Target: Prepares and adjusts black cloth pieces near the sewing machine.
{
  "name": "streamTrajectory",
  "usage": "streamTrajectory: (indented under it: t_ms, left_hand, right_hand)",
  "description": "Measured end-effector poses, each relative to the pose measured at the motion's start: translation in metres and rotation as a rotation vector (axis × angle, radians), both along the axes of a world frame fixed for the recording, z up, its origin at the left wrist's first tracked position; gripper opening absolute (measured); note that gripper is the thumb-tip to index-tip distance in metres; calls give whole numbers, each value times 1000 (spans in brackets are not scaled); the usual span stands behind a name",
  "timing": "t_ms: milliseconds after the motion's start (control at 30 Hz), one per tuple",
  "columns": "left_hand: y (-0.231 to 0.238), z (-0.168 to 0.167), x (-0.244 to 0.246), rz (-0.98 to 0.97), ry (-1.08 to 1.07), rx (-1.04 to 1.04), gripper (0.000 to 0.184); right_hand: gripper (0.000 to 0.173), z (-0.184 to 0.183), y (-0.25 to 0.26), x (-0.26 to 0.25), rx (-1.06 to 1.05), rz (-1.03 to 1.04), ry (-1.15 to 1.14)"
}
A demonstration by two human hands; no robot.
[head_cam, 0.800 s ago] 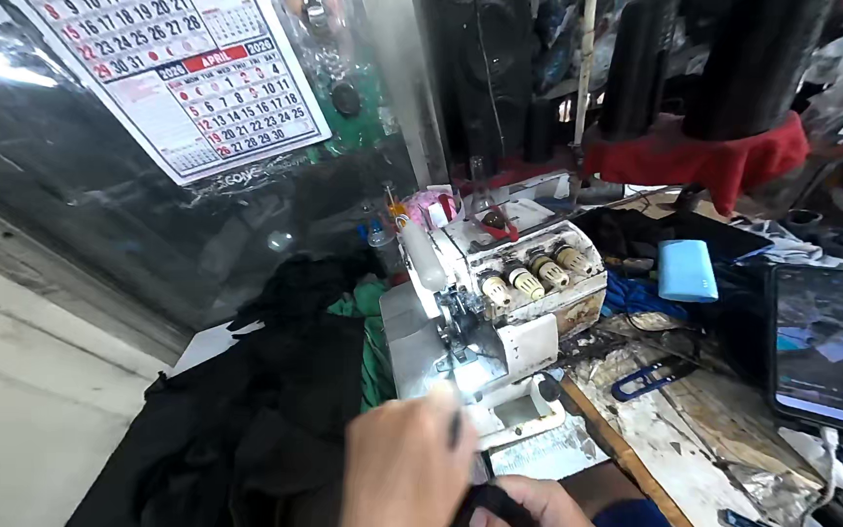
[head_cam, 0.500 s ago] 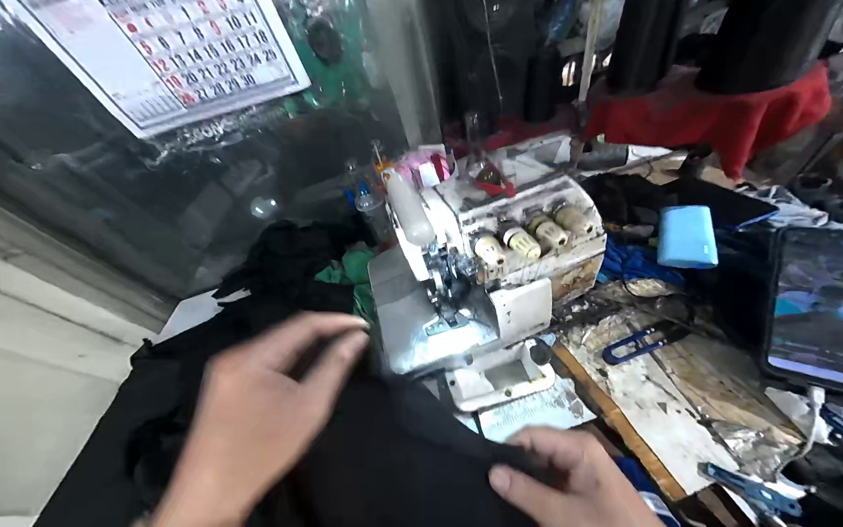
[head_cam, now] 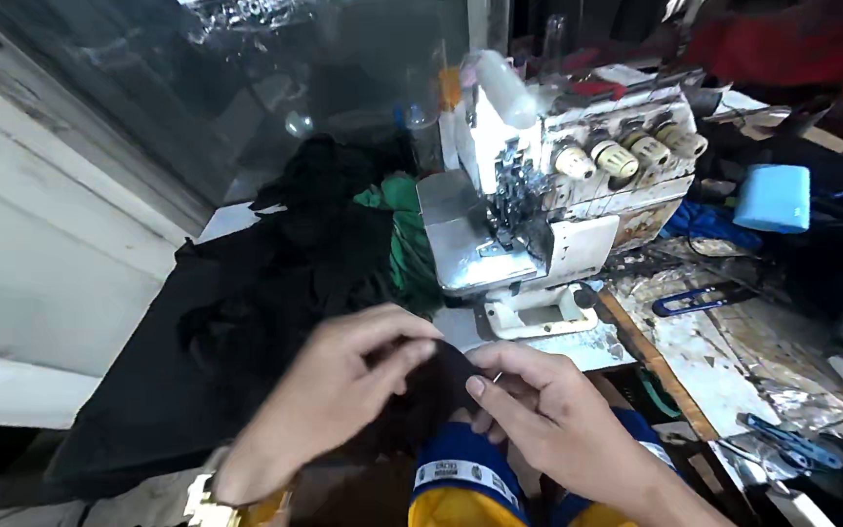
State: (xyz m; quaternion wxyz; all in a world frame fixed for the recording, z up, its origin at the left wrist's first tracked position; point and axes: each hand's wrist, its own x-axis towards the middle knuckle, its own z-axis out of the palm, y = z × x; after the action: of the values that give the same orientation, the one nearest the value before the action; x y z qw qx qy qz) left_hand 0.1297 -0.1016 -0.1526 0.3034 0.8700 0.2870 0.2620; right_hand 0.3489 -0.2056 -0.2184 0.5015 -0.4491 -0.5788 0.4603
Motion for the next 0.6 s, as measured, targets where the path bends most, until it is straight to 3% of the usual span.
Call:
streamTrajectory:
  t_ms: [133,267,367,500,533,600]
  left_hand:
    - [-1,39,-54,13,-109,28,15]
    - [-4,42,-82,22,-145,76,16]
    - [-9,35,-77,26,-146,94,18]
    - [-12,30,-52,-35,-167,44,17]
    - [-12,29,-50,-50,-155,34,17]
    - [-9,25,-52,-96,-98,30,18]
  right_hand:
    - [22,-41,-29,1,-160,118,-50]
    - [25,-100,-54,-6,-461,156,-152]
    - [28,-101,-52,-36,-439,-11,-121]
    - [65,-112,-14,-95,-274,-369,-131]
    - [65,-117,-4,-105,-263,-409,-167]
    - [51,-128,9,-113,-271,-427,-291]
